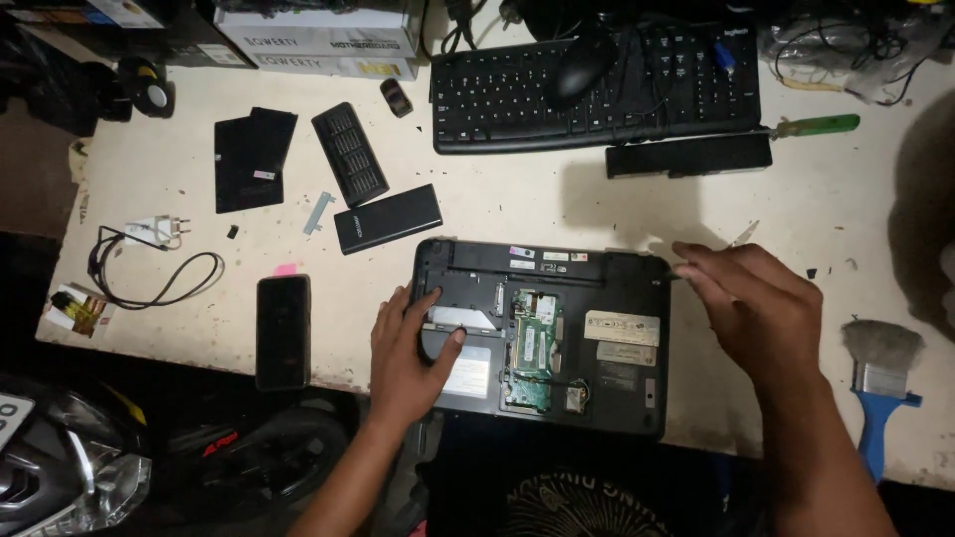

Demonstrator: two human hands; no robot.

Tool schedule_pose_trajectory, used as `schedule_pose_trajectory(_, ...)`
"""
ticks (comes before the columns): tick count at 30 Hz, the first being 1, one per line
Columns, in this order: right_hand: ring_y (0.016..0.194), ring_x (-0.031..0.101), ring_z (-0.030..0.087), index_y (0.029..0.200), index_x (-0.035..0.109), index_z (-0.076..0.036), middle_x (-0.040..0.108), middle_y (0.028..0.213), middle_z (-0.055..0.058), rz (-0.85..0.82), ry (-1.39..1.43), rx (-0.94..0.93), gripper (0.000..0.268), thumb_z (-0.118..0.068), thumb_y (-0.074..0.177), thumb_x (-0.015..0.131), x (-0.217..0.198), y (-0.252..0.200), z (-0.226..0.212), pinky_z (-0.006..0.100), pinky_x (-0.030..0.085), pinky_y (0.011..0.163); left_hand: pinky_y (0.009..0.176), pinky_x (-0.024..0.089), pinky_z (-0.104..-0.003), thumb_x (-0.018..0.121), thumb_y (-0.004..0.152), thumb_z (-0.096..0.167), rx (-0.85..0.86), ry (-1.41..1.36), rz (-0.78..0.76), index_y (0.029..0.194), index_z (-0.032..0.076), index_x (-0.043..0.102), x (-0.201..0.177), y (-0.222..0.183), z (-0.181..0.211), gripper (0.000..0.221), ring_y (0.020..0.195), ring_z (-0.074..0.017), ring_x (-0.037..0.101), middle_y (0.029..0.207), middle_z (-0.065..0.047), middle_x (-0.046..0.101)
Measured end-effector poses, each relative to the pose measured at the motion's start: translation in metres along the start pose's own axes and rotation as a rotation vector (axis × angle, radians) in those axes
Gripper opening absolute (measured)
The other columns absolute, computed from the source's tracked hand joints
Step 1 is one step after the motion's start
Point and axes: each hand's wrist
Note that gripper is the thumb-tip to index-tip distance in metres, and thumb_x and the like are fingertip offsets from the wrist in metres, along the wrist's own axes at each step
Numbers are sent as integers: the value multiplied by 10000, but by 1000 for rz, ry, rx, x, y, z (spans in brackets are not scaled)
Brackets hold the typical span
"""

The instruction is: Fastening screws on the bottom panel of a laptop using a manual screwdriver to secure the chassis.

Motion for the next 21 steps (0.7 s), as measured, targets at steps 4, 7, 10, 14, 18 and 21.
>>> schedule_pose_trajectory(4,826,656,228,1273,762,23,747,1051,164,-6,-13,-21,267,-8,1008,789,-3,3,-6,343,542,767,1236,182,-541,619,928,523,-22,-7,-3,1472,268,543,-3,0,4,606,1557,-362,229,1654,-127,359)
schedule_pose_trajectory(7,1140,703,376,1345,644,132,696,1302,302,-98,95,26,327,6,1070,520,-10,8,-13,435,583,958,1244,169,-528,609,934,522,1,-8,-7,1466,243,550,-4,1,4,604,1551,-354,249,1647,-141,366)
schedule_pose_trajectory(10,1178,705,328,1370,645,50,704,1329,236,-176,111,74,344,58,1043,538,-14,6,-15,399,567,1033,1246,156,-529,593,932,549,-15,-6,-28,1478,258,538,-3,0,3,621,1558,-350,233,1657,-138,347)
schedule_pose_trajectory(14,938,717,254,1211,770,16,762,1093,169,-58,-12,9,221,-18,993,767,-7,-1,-4,348,564,838,1252,166,-529,621,946,491,56,-2,23,1468,223,544,-2,0,3,592,1539,-345,291,1633,-147,393)
schedule_pose_trajectory(18,785,638,191,1256,804,-54,739,953,105,-11,-124,-18,287,-84,978,871,3,-10,2,312,522,718,1244,182,-542,634,936,491,41,-4,21,1466,232,551,-1,0,1,596,1540,-363,279,1634,-149,393)
schedule_pose_trajectory(21,886,705,225,1341,732,6,770,1126,180,-57,-111,25,329,70,1019,720,1,-8,-4,336,572,684,1245,181,-538,622,940,502,50,-1,14,1474,224,540,-1,0,1,607,1542,-365,274,1638,-155,382)
Point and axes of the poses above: each hand's wrist, its own y-axis towards the middle knuckle, its own x-axis out of the palm, z = x × y
